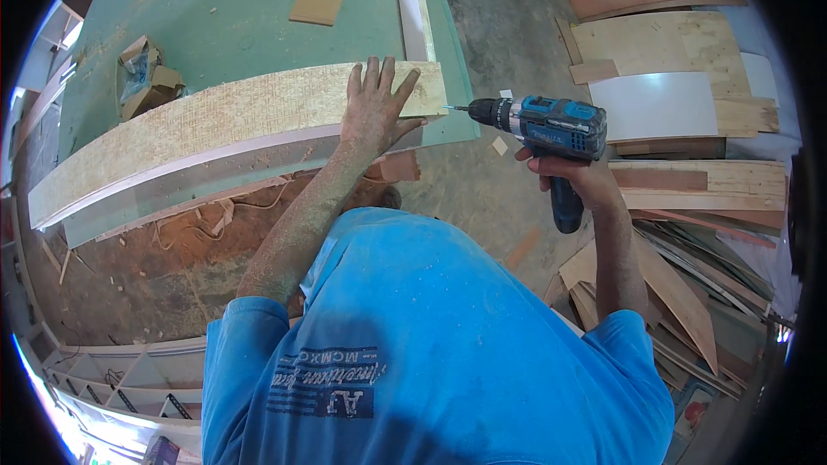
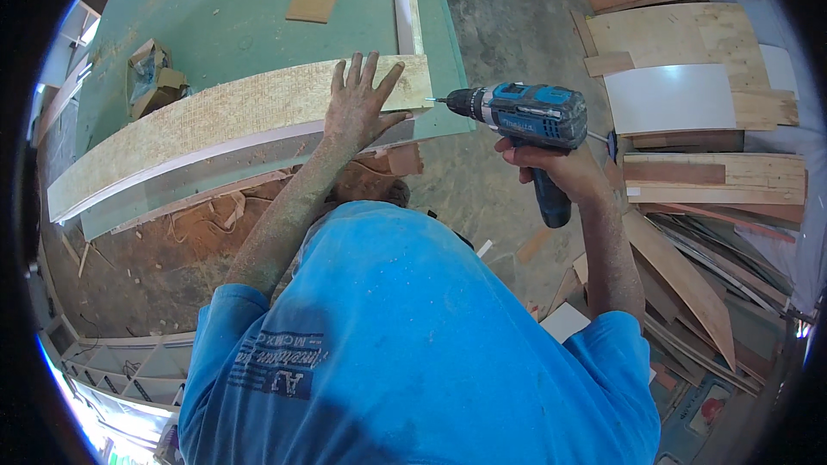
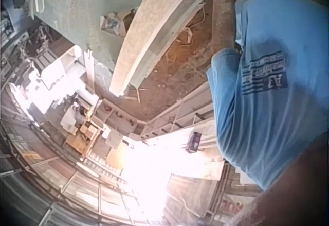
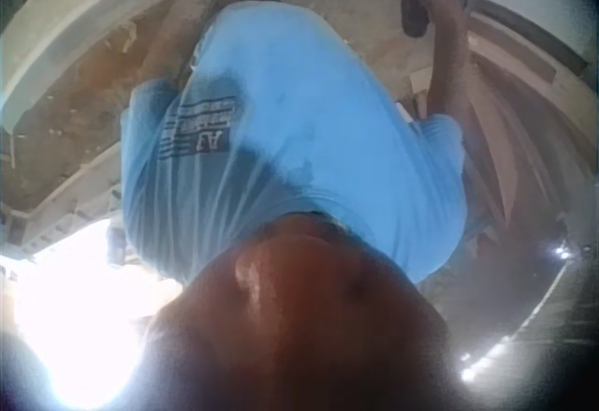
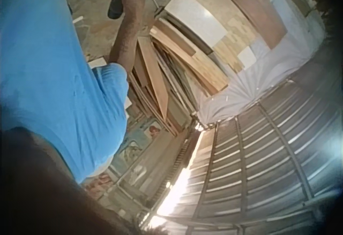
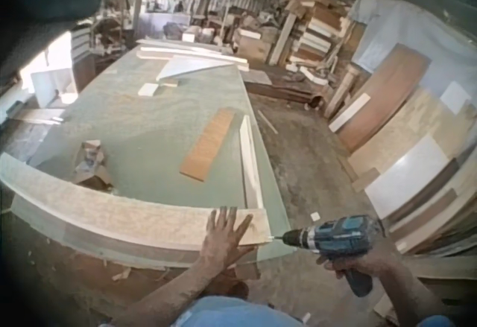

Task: The person is using a power drill to drive screws into wooden boards to join them together into a frame structure on a work table.

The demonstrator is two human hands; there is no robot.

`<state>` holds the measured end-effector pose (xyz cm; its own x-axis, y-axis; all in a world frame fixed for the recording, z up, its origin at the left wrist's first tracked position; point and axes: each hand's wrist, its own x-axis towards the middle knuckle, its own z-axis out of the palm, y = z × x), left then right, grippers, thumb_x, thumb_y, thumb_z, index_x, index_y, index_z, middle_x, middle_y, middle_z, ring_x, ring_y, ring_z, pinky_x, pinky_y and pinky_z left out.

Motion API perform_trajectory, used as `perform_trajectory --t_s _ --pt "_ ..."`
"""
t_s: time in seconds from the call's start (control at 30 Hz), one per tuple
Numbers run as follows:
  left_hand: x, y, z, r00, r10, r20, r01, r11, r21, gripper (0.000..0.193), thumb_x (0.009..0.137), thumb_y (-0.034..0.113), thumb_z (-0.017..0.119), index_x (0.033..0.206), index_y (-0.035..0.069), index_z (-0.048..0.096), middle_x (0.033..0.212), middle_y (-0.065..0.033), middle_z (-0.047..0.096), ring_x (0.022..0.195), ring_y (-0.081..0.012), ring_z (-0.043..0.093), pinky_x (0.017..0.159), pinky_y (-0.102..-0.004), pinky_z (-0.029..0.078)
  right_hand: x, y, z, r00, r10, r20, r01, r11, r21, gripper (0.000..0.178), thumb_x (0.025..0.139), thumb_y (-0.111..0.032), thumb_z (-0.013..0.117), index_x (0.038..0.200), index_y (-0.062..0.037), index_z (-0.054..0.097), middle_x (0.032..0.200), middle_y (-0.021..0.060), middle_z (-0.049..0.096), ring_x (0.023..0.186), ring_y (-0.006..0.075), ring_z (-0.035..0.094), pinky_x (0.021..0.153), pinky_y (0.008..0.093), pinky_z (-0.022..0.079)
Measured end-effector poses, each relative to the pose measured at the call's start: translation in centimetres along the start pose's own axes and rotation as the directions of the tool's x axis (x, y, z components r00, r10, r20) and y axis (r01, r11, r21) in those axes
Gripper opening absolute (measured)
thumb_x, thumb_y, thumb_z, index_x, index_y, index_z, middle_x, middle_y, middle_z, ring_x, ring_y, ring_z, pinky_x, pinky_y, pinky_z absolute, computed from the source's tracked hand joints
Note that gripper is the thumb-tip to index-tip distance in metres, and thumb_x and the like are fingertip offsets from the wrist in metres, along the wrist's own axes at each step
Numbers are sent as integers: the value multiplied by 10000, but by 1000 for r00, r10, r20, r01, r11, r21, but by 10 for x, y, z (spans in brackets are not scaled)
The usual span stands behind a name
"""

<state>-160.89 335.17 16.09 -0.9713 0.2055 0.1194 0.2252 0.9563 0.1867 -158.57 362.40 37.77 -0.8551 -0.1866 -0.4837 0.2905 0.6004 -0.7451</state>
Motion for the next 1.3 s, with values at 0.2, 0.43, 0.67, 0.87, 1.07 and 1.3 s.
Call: perform_trajectory --t_s 0.2,0.43,0.67,0.87,1.07,1.3 --pt "0 2 -1 1000 -1 -5 1 999 46 899 895 759 562 1615 278 319 1618 -170 341 1528 -382 272 1253 -611 174 11 -17 2 997 70 37 -66 994 -90 361 813 -99 808 1157 -58 708 954 59 763 647 116 652 603 292 543" --pt "-2 2 0 1000 -4 -28 6 998 69 911 884 778 549 1613 282 320 1603 -161 366 1518 -374 285 1246 -605 185 17 -25 6 994 90 57 -80 985 -150 406 799 -52 777 1194 -60 685 987 69 763 643 122 633 613 304 541" --pt "-2 1 2 999 -3 -45 6 998 66 912 880 779 551 1609 279 329 1596 -162 373 1514 -375 287 1239 -609 190 18 -28 8 994 99 55 -91 985 -143 406 803 -50 772 1198 -64 683 998 69 763 641 120 629 619 304 543" --pt "-1 2 2 998 4 -55 -1 998 58 899 882 767 567 1601 272 349 1584 -163 384 1499 -375 307 1234 -610 199 20 -25 6 993 105 57 -98 988 -115 396 809 -58 772 1195 -63 684 997 66 765 638 119 626 621 304 545" --pt "-3 1 5 994 15 -104 -8 998 70 887 891 752 573 1585 238 372 1542 -156 410 1485 -355 320 1220 -590 221 20 -38 10 990 138 30 -130 974 -184 365 812 -57 763 1170 -56 691 971 64 763 638 122 629 621 305 542" --pt "0 1 5 999 13 -42 -10 997 78 880 904 765 535 1607 276 332 1570 -158 378 1494 -375 309 1235 -608 204 39 -63 5 978 199 62 -174 943 -283 372 768 -60 767 1133 -41 695 929 63 751 634 134 628 616 304 536"
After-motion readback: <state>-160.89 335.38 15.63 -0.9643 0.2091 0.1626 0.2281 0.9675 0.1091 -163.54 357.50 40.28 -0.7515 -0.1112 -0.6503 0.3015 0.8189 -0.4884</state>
